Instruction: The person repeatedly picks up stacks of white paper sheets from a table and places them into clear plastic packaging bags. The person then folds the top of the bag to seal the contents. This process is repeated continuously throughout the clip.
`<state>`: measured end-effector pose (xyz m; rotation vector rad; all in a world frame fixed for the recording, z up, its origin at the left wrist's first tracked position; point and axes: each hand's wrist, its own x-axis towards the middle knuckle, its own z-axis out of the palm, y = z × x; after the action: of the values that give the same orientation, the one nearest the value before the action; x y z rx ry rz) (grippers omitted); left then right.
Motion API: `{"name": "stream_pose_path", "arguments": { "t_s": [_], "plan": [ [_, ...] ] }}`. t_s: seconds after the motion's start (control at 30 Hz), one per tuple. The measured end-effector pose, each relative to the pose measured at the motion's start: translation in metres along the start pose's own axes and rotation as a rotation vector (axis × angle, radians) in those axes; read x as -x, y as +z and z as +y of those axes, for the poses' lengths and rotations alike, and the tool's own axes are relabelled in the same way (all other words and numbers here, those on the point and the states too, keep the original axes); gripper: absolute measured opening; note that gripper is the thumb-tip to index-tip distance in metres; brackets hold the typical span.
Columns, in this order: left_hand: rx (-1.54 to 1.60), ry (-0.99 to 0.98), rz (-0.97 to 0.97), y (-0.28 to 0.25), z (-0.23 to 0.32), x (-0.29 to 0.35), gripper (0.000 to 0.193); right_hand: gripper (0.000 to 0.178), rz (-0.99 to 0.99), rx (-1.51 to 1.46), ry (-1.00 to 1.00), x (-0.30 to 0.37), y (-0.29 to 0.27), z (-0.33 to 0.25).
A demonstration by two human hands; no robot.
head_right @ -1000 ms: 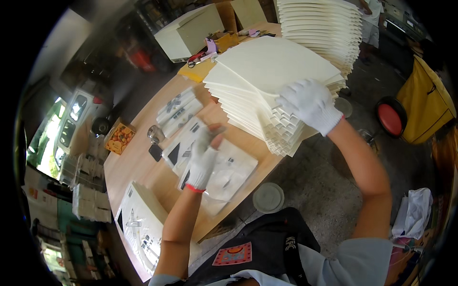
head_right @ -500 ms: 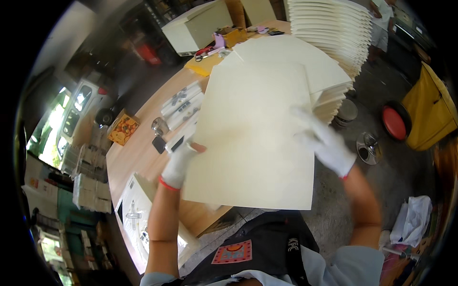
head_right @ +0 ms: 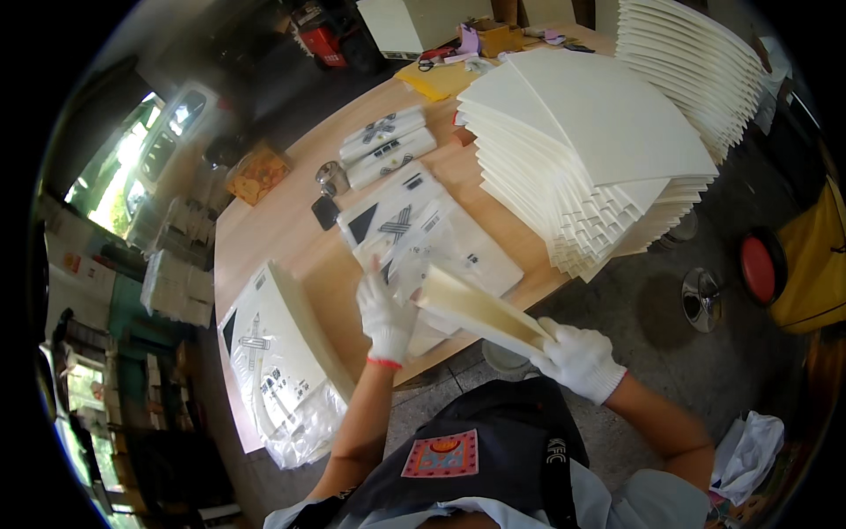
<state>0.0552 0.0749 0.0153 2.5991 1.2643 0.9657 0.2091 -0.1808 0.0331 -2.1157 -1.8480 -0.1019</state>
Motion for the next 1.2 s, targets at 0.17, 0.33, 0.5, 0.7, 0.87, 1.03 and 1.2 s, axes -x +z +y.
{"name": "stream_pose_path", "arguments": {
  "t_s": [0.17,0.33,0.5,0.7,0.87,1.03,1.2],
  "plan": [
    [0.844,-0.035,-0.501,0.0,-0.012,-0.006,0.034,0.028,-0.449,0.057,0.1,-0.023,0.034,0.002],
    [0.798,0.416,-0.689,-0.039,0.004,0.037,0.02,0.035,-0.435,-0.853,0.24,-0.064,0.069,0.031],
    [0.944,0.695,-0.494,-0.012,-0.005,0.077,0.02,0.036,-0.265,-1.61,0.594,-0.096,0.124,0.036],
    [0.783,0.451,-0.434,-0.024,0.068,0.025,0.028,0.033,-0.127,-0.942,0.339,-0.125,0.148,-0.011],
    [0.713,0.042,-0.438,0.004,0.019,0.031,0.012,0.034,0.028,-0.414,0.063,-0.084,0.145,-0.036],
    [0.696,0.126,-0.43,0.002,0.006,0.068,0.012,0.011,0.342,-0.097,0.148,-0.078,0.094,-0.022],
    [0.27,0.189,-0.156,0.057,-0.057,0.134,0.022,0.014,0.073,-0.041,0.281,-0.087,0.127,0.033]
  ]
}}
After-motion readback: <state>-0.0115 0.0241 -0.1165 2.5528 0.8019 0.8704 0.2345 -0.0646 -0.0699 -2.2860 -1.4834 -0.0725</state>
